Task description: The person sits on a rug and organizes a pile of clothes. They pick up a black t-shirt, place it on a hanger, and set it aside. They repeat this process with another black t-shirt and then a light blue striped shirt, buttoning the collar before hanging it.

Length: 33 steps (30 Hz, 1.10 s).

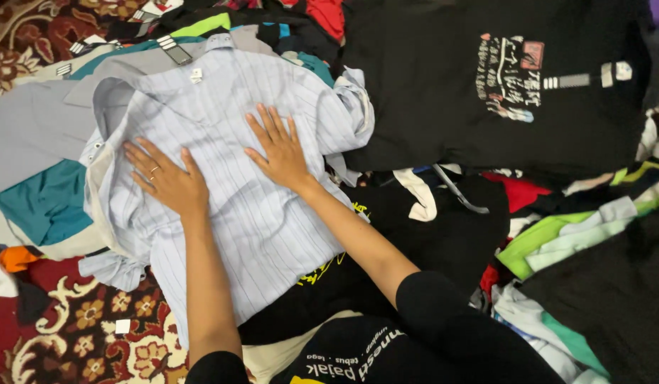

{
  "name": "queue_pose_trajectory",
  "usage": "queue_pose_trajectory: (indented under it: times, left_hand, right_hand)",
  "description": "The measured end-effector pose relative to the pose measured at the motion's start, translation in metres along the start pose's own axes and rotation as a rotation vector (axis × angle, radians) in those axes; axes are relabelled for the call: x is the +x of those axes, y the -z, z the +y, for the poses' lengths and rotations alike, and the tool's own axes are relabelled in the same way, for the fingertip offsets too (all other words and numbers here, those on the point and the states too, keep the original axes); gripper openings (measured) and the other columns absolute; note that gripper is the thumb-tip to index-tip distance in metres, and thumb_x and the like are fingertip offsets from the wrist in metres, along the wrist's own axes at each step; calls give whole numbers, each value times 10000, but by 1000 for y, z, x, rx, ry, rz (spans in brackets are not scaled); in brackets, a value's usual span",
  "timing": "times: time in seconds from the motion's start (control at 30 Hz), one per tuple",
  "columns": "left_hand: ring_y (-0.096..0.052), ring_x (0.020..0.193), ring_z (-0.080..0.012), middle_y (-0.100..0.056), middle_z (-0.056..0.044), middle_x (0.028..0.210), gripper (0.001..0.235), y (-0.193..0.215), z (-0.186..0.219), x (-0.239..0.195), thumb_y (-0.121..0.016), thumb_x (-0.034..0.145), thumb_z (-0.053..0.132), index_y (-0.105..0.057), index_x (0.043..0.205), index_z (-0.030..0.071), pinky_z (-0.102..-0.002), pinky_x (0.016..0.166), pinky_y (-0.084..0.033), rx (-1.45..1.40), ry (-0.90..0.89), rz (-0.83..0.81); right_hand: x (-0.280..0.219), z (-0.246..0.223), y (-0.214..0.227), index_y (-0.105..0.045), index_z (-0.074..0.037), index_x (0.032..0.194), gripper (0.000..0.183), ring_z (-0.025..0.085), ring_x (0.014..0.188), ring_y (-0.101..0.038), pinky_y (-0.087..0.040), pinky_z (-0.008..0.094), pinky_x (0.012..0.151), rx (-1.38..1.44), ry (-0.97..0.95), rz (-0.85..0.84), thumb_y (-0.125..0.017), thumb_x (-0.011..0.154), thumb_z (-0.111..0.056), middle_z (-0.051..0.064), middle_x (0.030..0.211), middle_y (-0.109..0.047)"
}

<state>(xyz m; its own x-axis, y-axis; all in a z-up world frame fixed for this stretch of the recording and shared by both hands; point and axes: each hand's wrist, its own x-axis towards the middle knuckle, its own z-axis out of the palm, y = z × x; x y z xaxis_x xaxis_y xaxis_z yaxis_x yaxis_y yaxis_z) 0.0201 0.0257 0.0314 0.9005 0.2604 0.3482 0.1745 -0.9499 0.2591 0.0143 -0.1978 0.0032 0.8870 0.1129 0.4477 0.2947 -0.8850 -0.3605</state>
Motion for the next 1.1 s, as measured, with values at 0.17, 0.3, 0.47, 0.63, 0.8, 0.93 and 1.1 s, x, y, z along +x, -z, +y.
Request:
queue_pose_trajectory:
  times: [0.17, 0.3, 0.47, 0.63, 0.8, 0.93, 1.1]
  left_hand:
    - [-225, 1554, -413, -189, -245, 1677, 682, 14, 8, -11, -551, 1167, 423, -254, 1667, 65, -599, 1227, -164, -35, 30, -55]
    - [-219, 1499, -441, -194, -239, 1619, 552, 15, 26, -36, -431, 1170, 439, -432, 1579, 68, -597, 1174, -188, -247, -5, 85]
    - [-360, 1413, -412, -409, -189, 1509, 331, 2, 98, -89, -497, 1122, 313, -605, 1358, 106, -584, 1077, -235, -485, -426, 55]
    - [-607, 1213, -317, -680, -82, 1227, 295, 10, 203, -171, -624, 929, -35, -697, 1170, 119, -485, 1021, -359, -900, -846, -194]
    - [-727, 949, -251, -718, -12, 1098, 151, -2, 283, -231, -669, 987, 139, -737, 1108, 200, -425, 837, -536, -965, -906, -602]
    - [-655, 1130, -332, -660, -63, 1216, 245, -30, 302, -260, -692, 954, 158, -716, 1196, 189, -497, 875, -518, -840, -940, -611]
    - [-591, 1235, -500, -573, -333, 1381, 497, -70, 295, -246, -627, 1029, 205, -495, 1441, -39, -599, 991, -474, -742, -759, -664]
  right_hand:
    - [-39, 23, 14, -219, -346, 1672, 681, 281, 1598, -253, -243, 609, 1246, 39, -76, -151, -512, 1075, -490, 41, 1737, -213]
    - [-90, 57, 65, -600, -237, 1416, 422, 282, 1372, -568, -450, 507, 1048, 61, -215, -223, -584, 1014, -361, 121, 1412, -621]
    - [-197, 119, 126, -700, -216, 1177, 253, 277, 1209, -621, -473, 459, 927, -113, -261, -78, -605, 990, -359, 59, 1193, -681]
    - [-285, 128, 218, -727, -187, 1094, 170, 222, 1276, -587, -398, 448, 1062, -343, -339, -89, -674, 961, -279, 33, 1197, -700]
    - [-321, 120, 252, -718, -128, 993, 84, 264, 1212, -609, -454, 415, 1005, -269, -392, 165, -650, 947, -112, 33, 1231, -674]
    - [-287, 125, 256, -700, -144, 1092, 166, 304, 1103, -589, -459, 432, 932, -413, -424, 352, -653, 944, -85, 67, 1119, -602]
    - [-240, 163, 217, -611, -65, 1341, 470, 367, 1217, -580, -285, 589, 1143, -626, -406, 177, -699, 880, -54, 184, 1165, -641]
